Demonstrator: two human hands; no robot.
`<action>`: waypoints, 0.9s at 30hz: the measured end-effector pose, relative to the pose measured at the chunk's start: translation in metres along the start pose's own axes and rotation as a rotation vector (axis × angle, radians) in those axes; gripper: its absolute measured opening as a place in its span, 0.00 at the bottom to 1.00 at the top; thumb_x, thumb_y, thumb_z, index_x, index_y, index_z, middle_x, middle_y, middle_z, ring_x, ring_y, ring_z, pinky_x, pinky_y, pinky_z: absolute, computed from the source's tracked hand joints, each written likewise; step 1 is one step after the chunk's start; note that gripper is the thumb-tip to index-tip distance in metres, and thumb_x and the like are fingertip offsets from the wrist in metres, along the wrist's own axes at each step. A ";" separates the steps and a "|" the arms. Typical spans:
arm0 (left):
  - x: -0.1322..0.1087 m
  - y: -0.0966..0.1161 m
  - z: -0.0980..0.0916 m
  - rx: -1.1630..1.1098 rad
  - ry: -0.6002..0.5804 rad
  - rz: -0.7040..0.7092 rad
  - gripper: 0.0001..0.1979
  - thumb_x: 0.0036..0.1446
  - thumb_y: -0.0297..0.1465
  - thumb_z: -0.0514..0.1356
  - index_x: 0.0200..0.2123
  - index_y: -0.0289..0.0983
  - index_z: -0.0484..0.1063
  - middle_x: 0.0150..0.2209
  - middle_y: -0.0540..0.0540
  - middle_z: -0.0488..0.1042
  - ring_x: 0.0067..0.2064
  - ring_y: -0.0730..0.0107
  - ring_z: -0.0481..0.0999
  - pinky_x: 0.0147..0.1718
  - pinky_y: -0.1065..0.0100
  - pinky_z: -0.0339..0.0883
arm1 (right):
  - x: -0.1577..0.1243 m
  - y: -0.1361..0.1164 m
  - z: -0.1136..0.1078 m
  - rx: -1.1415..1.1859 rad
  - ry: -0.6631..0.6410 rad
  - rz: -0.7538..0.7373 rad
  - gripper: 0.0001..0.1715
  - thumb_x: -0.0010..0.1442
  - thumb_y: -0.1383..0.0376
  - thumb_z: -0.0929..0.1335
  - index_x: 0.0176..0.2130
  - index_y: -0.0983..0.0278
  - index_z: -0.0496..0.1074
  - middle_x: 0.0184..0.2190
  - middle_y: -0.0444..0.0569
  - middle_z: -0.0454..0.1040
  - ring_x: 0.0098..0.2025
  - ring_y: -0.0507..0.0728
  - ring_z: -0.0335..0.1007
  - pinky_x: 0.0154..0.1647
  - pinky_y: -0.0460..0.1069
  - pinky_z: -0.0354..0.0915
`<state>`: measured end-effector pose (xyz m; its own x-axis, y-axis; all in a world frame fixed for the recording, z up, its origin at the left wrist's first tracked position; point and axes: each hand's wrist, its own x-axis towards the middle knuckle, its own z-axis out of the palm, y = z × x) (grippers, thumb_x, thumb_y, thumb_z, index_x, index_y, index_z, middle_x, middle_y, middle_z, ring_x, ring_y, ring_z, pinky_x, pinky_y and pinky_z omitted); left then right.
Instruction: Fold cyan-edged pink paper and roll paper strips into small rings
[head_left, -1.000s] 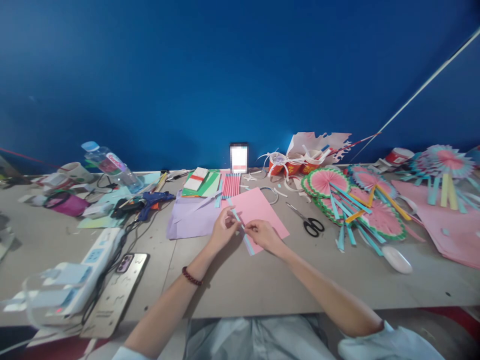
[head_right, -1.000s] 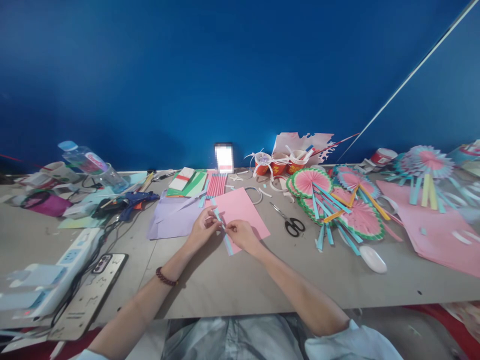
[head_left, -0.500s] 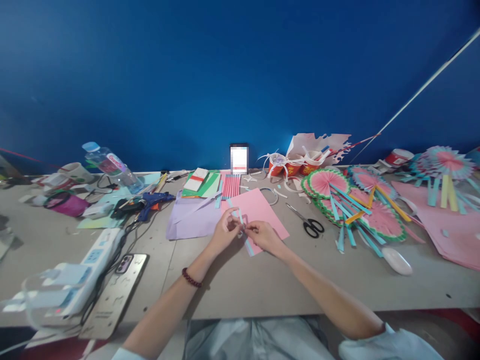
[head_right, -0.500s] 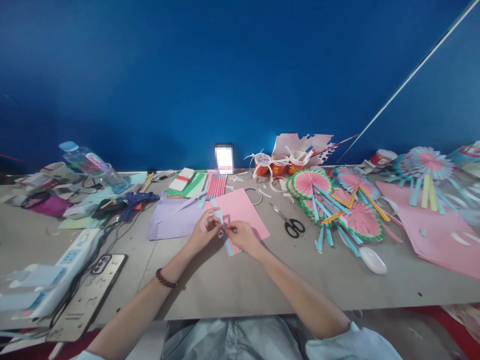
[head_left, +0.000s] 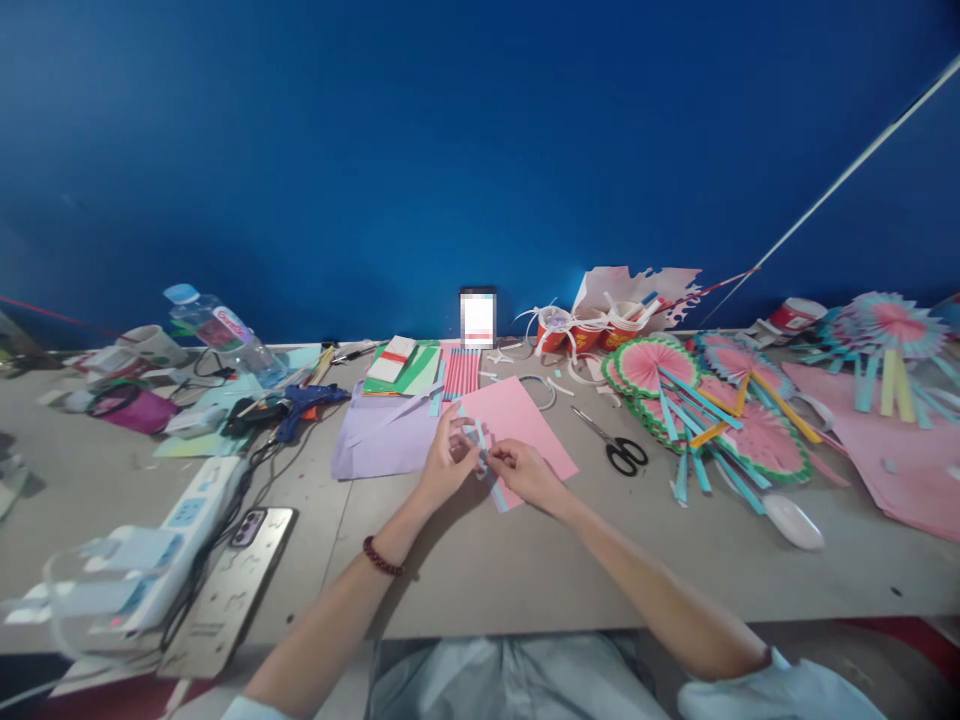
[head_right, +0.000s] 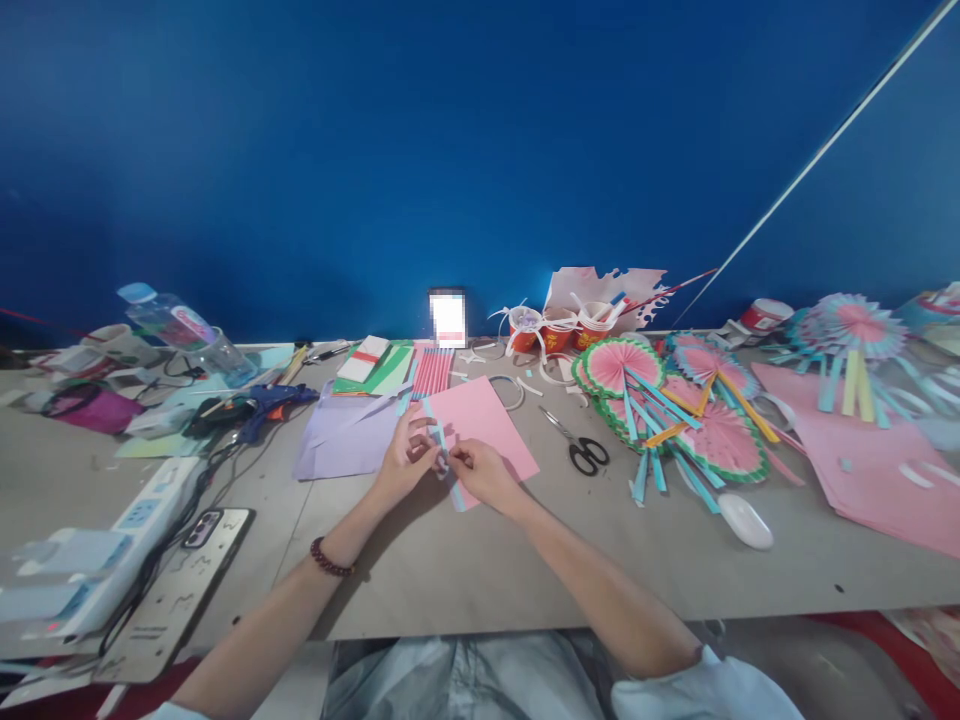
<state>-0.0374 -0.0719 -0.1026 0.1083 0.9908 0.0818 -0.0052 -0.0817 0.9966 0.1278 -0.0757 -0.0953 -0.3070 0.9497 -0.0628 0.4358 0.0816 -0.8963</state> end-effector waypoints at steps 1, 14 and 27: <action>-0.001 0.002 -0.001 0.024 -0.010 0.011 0.38 0.50 0.32 0.63 0.62 0.45 0.51 0.51 0.42 0.65 0.31 0.78 0.70 0.27 0.73 0.68 | 0.001 0.001 0.000 -0.025 0.008 -0.024 0.09 0.57 0.64 0.64 0.28 0.64 0.70 0.24 0.42 0.67 0.26 0.50 0.62 0.29 0.45 0.59; 0.000 0.015 -0.012 0.273 -0.199 -0.019 0.07 0.49 0.33 0.64 0.29 0.35 0.71 0.28 0.47 0.74 0.27 0.73 0.71 0.26 0.73 0.63 | 0.001 0.006 -0.012 -0.070 -0.118 -0.116 0.07 0.52 0.71 0.66 0.32 0.65 0.74 0.33 0.45 0.71 0.30 0.49 0.64 0.32 0.44 0.60; -0.012 0.009 0.006 0.274 -0.369 -0.046 0.11 0.56 0.36 0.60 0.37 0.35 0.77 0.31 0.44 0.78 0.29 0.68 0.74 0.30 0.69 0.67 | -0.019 0.013 -0.040 -0.192 -0.136 -0.197 0.12 0.56 0.70 0.63 0.39 0.65 0.74 0.36 0.49 0.73 0.33 0.53 0.66 0.33 0.47 0.63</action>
<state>-0.0332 -0.0853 -0.0948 0.4493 0.8932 -0.0192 0.2657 -0.1131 0.9574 0.1729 -0.0803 -0.0878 -0.5065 0.8616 0.0340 0.5044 0.3281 -0.7987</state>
